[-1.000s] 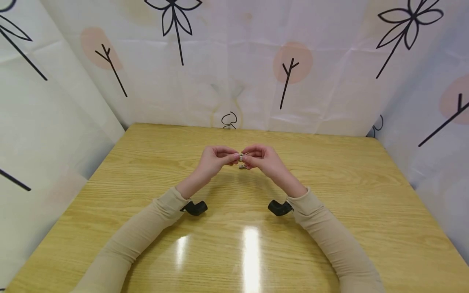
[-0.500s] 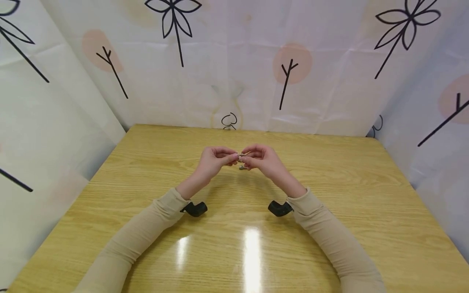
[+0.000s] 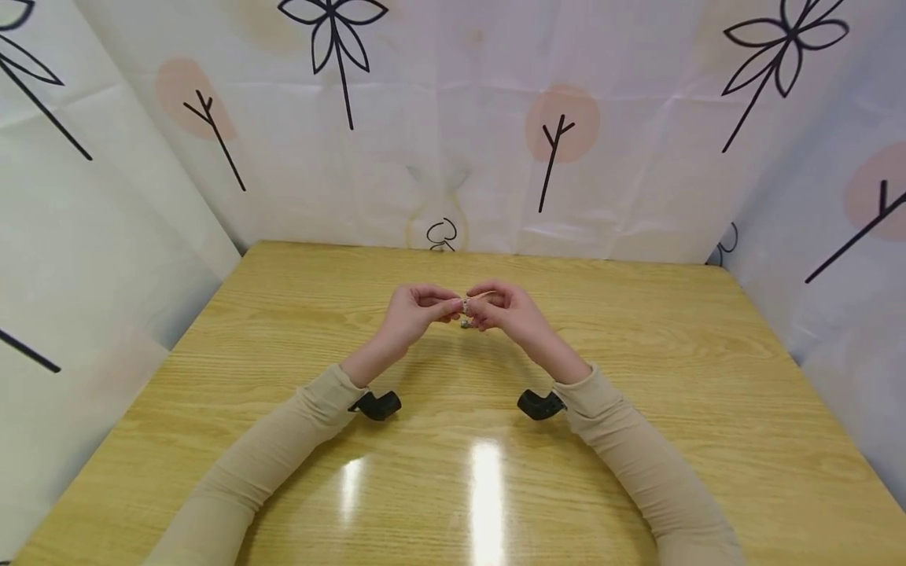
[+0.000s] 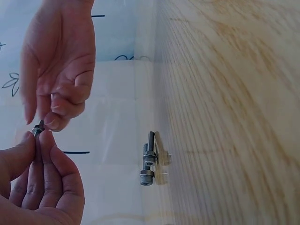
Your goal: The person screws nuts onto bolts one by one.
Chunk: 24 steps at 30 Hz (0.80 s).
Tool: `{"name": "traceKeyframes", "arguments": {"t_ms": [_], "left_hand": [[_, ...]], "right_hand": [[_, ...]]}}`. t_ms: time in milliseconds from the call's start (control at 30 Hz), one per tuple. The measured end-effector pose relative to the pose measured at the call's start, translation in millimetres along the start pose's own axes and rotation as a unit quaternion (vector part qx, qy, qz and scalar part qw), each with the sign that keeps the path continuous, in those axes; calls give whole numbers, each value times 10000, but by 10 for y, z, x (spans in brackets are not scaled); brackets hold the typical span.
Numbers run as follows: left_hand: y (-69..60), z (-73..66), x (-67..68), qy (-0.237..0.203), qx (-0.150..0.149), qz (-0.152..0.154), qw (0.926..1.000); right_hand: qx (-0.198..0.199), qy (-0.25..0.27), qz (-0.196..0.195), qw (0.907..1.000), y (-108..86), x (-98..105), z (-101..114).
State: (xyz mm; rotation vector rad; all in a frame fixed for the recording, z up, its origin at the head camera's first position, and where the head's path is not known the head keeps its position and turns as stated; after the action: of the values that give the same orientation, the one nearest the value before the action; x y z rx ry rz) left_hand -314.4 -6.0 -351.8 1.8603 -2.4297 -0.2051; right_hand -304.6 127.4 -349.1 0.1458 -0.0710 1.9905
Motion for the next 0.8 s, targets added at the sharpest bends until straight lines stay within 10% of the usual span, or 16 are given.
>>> {"name": "traceKeyframes", "arguments": {"t_ms": [800], "left_hand": [[-16,-33,-23,-59,-41,130,9999]], "right_hand": [[-85,-522,-18,9986,20,-29,12]]}}
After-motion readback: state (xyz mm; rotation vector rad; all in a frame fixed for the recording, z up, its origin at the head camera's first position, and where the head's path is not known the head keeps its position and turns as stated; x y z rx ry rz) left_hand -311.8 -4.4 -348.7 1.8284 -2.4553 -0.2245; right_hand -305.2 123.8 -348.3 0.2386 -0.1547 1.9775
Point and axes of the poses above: each hand's wrist, its own y-axis towards the middle knuckle, its own x-axis out of the back of the hand, z = x × y, the point moved 10 cm from there along y, towards the middle knuckle, and after that the axes turned 1 degree about -y, right-handed, at the moved point
